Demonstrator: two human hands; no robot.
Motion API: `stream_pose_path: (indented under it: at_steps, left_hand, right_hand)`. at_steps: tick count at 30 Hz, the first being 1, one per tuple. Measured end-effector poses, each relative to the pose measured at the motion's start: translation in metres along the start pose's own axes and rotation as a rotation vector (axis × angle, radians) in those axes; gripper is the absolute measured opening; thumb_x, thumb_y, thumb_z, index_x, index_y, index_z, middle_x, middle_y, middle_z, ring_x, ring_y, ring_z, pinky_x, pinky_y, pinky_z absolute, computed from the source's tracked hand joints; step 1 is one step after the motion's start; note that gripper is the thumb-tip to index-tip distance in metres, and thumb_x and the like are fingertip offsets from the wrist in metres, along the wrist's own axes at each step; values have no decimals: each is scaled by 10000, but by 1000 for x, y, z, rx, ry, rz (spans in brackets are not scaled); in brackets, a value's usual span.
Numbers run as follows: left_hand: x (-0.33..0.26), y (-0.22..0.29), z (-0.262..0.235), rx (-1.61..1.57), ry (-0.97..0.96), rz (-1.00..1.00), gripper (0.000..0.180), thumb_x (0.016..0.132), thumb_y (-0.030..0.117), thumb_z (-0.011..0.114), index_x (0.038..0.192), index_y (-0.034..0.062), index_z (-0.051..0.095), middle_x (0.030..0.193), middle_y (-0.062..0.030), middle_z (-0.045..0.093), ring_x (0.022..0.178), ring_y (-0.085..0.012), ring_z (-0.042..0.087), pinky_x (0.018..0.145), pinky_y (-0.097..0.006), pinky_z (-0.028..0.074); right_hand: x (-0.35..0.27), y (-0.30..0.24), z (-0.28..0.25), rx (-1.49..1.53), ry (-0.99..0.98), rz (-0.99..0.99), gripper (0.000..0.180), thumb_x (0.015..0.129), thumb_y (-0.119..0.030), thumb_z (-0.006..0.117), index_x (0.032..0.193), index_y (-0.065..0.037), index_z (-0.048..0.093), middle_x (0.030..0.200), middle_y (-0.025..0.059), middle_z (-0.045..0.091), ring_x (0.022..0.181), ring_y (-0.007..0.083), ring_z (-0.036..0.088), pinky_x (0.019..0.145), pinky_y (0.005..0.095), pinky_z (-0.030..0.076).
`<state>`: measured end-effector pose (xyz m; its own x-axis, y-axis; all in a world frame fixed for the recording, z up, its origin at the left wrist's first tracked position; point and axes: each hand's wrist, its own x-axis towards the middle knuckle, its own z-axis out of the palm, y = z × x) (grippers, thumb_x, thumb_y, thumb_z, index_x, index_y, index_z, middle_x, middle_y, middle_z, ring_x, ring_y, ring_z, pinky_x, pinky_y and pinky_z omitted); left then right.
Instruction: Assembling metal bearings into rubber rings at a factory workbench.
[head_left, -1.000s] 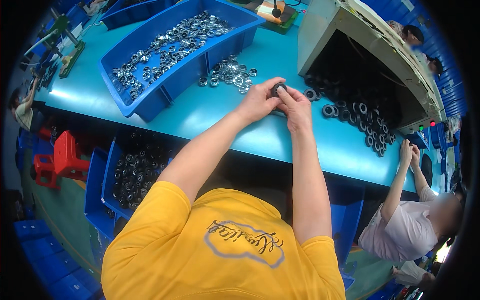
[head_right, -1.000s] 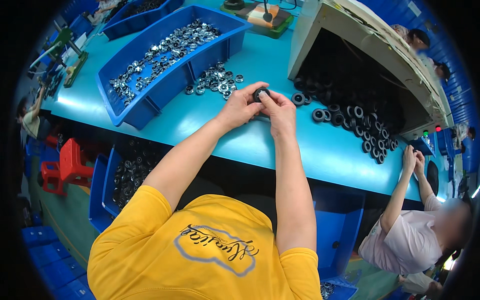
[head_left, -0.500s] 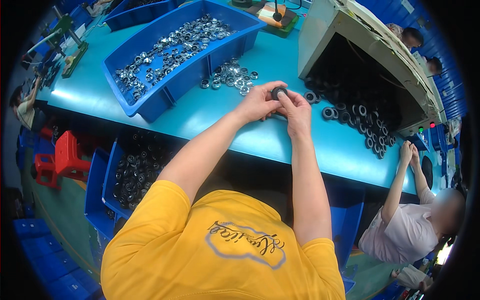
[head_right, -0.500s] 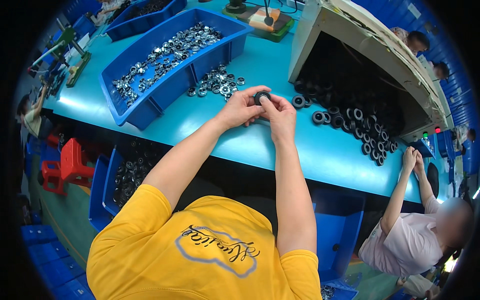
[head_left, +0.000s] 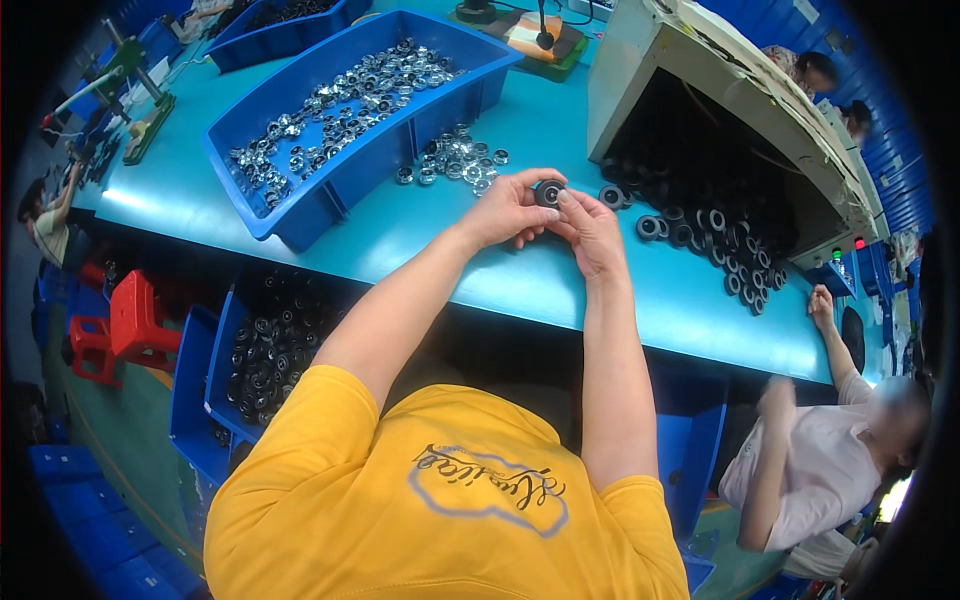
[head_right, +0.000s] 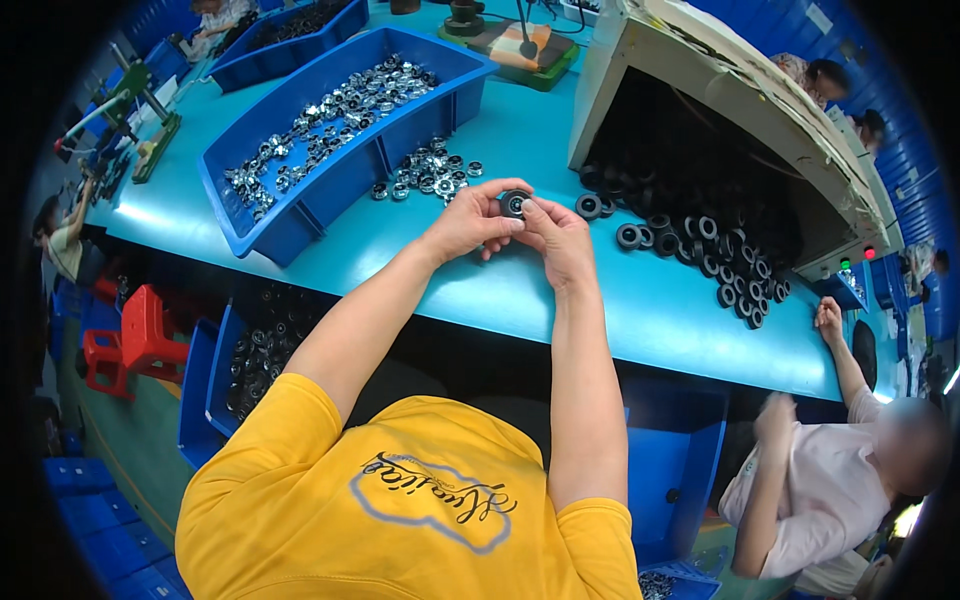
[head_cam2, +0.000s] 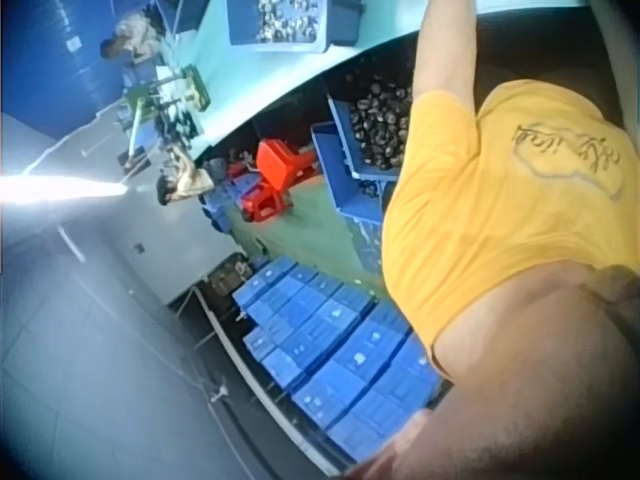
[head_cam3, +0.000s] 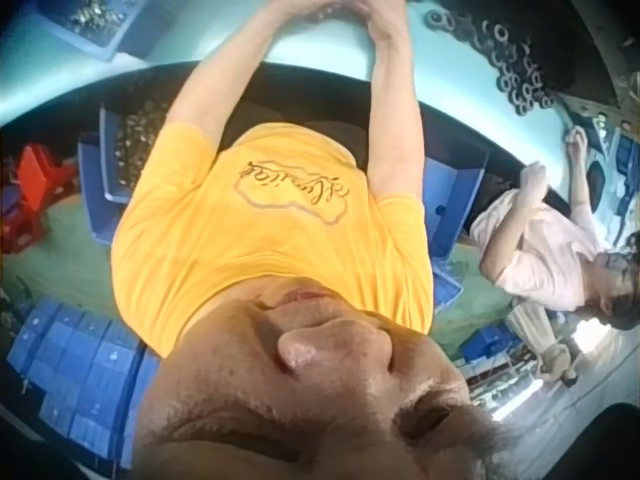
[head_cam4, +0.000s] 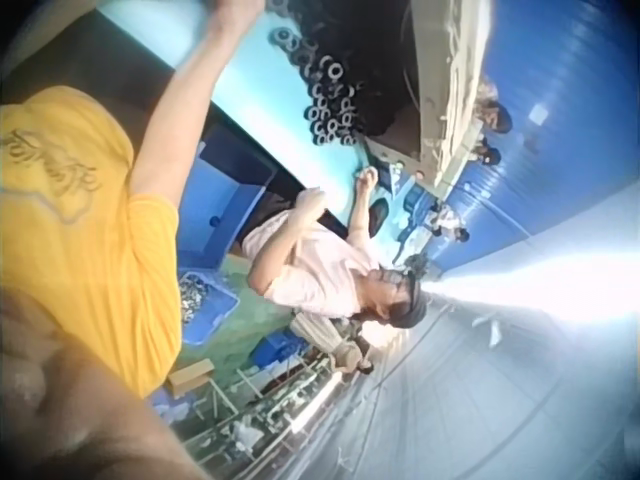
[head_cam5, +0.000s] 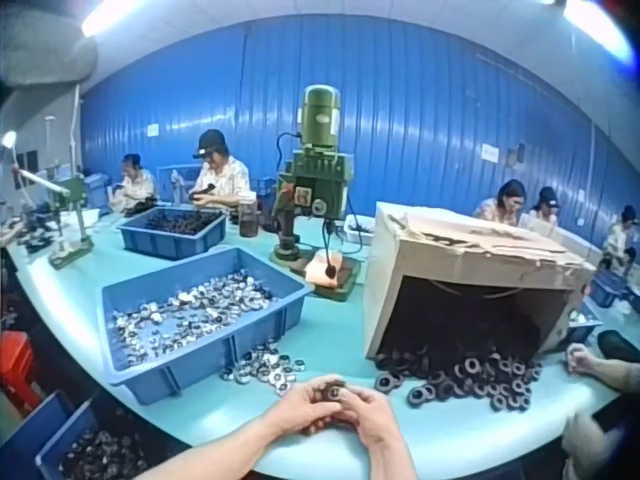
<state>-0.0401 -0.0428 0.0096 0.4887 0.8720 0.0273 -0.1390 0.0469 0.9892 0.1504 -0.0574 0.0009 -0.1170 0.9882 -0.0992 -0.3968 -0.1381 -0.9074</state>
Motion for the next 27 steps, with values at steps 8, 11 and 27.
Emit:
stream_pose_path:
  at_steps: [8, 11, 27]
  left_hand:
    - [2, -5, -3, -57, 42, -22, 489, 921, 68, 770, 1382, 98, 607, 793, -16, 682, 609, -76, 629, 462, -222, 510]
    - [1, -4, -1, -14, 38, -17, 505, 920, 65, 769, 1392, 93, 592, 797, -18, 683, 621, -82, 632, 470, -229, 515]
    - [3, -2, 1, 5, 68, -43, 406, 1007, 122, 656, 1409, 119, 597, 746, -24, 628, 564, -97, 598, 468, -247, 506]
  right_hand:
    - [-1, -3, 1, 13, -6, 38, 314, 1018, -194, 711, 1223, 44, 704, 1070, 135, 761, 923, 201, 749, 860, 365, 621]
    - [0, 1, 2, 3, -11, -6, 313, 999, -155, 728, 1237, 47, 703, 1060, 138, 763, 928, 201, 748, 835, 348, 627]
    - [3, 19, 7, -139, 152, -204, 258, 1031, -154, 691, 1190, 43, 741, 990, 95, 769, 829, 139, 729, 730, 266, 617]
